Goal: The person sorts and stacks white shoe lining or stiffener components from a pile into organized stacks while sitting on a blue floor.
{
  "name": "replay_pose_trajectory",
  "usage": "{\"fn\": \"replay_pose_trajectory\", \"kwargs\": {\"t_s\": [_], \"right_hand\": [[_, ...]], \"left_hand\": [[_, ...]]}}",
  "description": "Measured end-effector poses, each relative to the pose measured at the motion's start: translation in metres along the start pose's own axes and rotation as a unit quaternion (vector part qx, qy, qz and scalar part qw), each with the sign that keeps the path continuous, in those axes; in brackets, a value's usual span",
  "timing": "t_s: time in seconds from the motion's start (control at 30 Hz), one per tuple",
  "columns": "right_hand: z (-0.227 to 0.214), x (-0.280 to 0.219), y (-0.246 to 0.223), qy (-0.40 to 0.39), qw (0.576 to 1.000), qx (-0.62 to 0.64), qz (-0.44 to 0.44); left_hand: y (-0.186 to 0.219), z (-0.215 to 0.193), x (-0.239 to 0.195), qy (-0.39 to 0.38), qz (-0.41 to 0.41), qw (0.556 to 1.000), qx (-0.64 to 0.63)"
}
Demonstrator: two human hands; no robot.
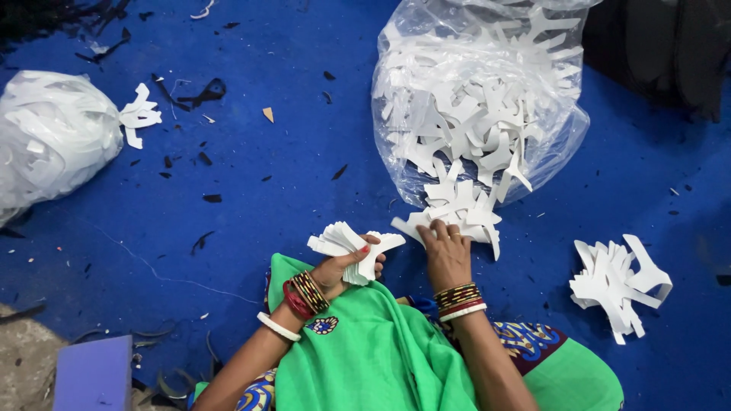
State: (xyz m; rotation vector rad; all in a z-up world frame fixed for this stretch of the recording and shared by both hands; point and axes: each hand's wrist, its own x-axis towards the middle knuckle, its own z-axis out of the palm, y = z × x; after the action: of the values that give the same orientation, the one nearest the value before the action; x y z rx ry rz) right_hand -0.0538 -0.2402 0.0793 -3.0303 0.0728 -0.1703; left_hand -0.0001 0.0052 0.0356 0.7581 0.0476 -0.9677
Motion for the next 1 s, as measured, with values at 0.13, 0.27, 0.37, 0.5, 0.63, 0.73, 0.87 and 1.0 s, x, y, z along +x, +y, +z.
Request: {"fn": "replay_pose_trajectory", "kwargs": {"t_s": [0.13,0.27,0.37,0.5,0.63,0.73,0.87,1.0], "right_hand": [[-0.038,0.008,-0.002,-0.065,0.994,-0.021,0.082],[-0.042,-0.003,0.035,-0.002,0.936,0.308,0.169],[-0.057,-0.002,0.033,-0.057,0.809,0.531,0.246],[-0.003,-0.008,0.017,-0.123,0.678,0.673,0.268],[0.008,-0.004,-0.021,-0.172,0.681,0.659,0.27],[0.024,-0.009,-0.024,-0.122,0.726,0.627,0.255],[0.021,-0.013,-0.031,-0.129,0.703,0.65,0.258],[-0.005,-0.01,-0.035,-0.196,0.728,0.6,0.269]], "left_hand": [[0.003,0.002,-0.001,0.008,0.005,1.0,0.0],[0.001,0.0,0.001,0.001,-0.002,1.0,-0.01],[0.003,0.001,0.001,-0.02,-0.011,0.999,-0.022],[0.005,0.01,-0.004,-0.046,-0.032,0.997,-0.056],[0.016,0.025,-0.01,-0.053,-0.003,0.998,-0.024],[0.011,0.019,-0.008,-0.053,-0.035,0.998,-0.008],[-0.001,0.004,-0.003,-0.058,-0.015,0.998,0.012],[-0.006,-0.006,0.003,-0.079,-0.002,0.995,-0.052]]}}
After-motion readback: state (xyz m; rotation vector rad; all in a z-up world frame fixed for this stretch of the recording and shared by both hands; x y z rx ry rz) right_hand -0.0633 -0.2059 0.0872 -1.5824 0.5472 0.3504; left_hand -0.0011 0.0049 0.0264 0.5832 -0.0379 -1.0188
